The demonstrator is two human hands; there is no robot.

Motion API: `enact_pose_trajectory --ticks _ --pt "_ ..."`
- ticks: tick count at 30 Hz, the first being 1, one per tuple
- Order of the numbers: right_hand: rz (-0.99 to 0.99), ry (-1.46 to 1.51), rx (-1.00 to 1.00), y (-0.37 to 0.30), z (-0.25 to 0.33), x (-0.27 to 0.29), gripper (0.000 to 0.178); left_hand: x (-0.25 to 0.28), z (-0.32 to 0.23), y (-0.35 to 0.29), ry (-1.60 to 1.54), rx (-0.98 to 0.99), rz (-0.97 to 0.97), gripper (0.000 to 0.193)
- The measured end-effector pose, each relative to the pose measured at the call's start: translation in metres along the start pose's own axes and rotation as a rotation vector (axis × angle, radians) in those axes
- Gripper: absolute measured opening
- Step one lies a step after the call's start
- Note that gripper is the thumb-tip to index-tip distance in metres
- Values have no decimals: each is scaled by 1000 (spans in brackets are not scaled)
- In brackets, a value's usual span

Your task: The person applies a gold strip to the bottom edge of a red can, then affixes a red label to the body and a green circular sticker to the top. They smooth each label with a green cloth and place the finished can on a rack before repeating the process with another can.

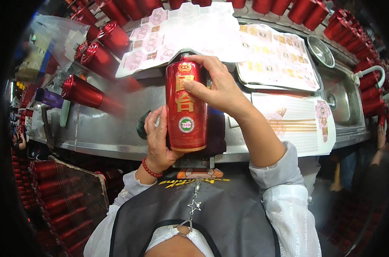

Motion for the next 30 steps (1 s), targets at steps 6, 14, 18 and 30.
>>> enact_pose_trajectory --ticks 6,14,18,30 --pt "56 134 9 -5 -5 11 68 1 4 -2 0 -15 61 116" --pt "-42 241 32 -14 -14 3 52 30 13 89 62 -308 156 82" --pt "-38 171 25 -14 -10 6 51 25 19 87 114 -395 108 68" --pt "-306 168 16 -23 -23 3 39 27 31 115 101 -405 85 61"
Point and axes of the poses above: each hand's wrist, its own y-axis towards the middle knuckle, its own x-axis out of the back of the hand, z = x × y, the point moved 1 cm from there along y, towards the middle knuckle, and after that the axes turned 7 degrees about y, right-handed, at the moved point
